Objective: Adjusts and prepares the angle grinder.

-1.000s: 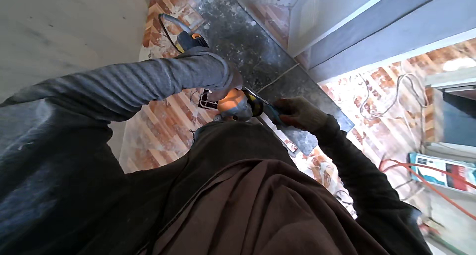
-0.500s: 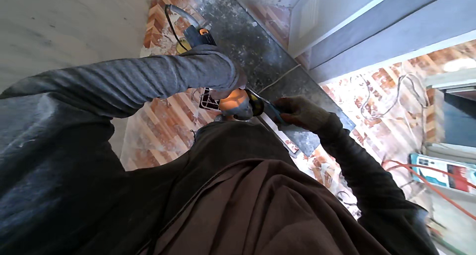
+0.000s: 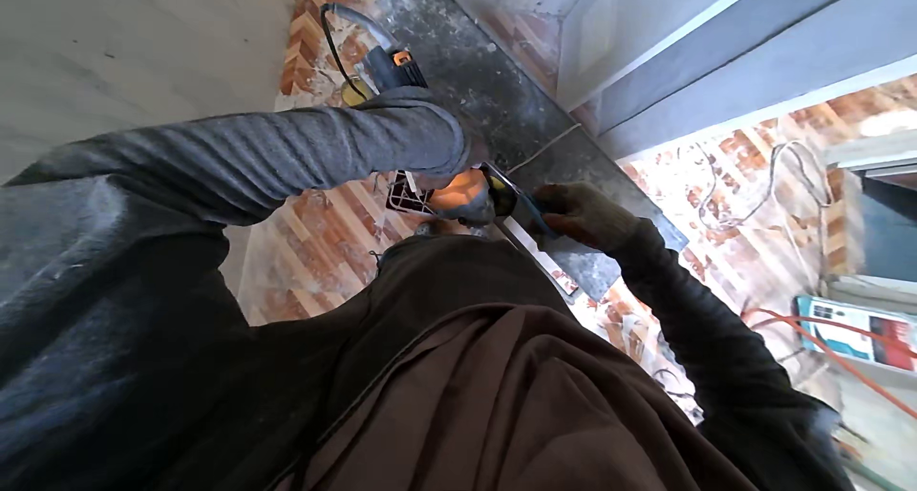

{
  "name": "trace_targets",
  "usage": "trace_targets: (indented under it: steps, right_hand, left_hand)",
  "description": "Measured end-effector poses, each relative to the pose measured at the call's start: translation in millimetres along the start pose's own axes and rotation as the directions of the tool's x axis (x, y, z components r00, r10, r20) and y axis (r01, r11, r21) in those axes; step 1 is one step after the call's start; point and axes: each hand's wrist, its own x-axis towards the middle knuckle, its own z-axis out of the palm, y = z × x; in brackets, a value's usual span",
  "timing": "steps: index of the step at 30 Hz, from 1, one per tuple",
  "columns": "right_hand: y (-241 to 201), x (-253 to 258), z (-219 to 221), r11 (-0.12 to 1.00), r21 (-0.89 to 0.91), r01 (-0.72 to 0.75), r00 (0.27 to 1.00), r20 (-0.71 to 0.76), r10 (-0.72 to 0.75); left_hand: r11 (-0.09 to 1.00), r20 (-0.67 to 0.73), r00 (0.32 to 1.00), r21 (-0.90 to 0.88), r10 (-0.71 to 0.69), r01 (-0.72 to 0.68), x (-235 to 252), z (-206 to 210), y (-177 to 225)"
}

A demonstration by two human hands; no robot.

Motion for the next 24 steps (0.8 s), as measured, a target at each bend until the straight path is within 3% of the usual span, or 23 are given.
trace_targets:
  steps: [4,7,10,13,21,24]
  right_hand:
    - [1.6,-4.7,-0.1,1.000,0.012,-0.003,1.000,0.005,0.003]
    - [11.6,-4.4,-5.2,0.996,0.069,-0.049,0.996,0.076,0.044]
    - [41.6,-3.2,-1.3,0.886,0.461,-0.055,0.984,0.178,-0.031]
    - [65.9,3.2,2.7,0.783,0.622,-0.011,0.942,0.268,-0.200]
    - [69.9,2.6,10.2,0.847,0.520,0.107,0.990,0.026,-0.141]
    - [61.1,3.4,18.1,0.764,0.634,0.120,0.992,-0.046,-0.118]
  left_hand:
    - [0.979,-0.049,0.978,0.037,0.201,-0.200,22.1,7.5,-25.9]
    - [0.981,0.009,0.982,0.050,0.188,-0.188,21.3,3.9,-21.7]
    - [0.980,0.058,0.978,-0.007,0.198,-0.198,13.9,-4.9,-17.5]
    - [0.966,0.015,0.967,-0.053,0.256,-0.255,20.2,3.7,-26.8]
    - [0.933,-0.058,0.948,-0.168,0.313,-0.318,29.6,25.3,-35.4]
    - [0.912,-0.091,0.938,-0.222,0.334,-0.346,28.3,32.1,-36.7]
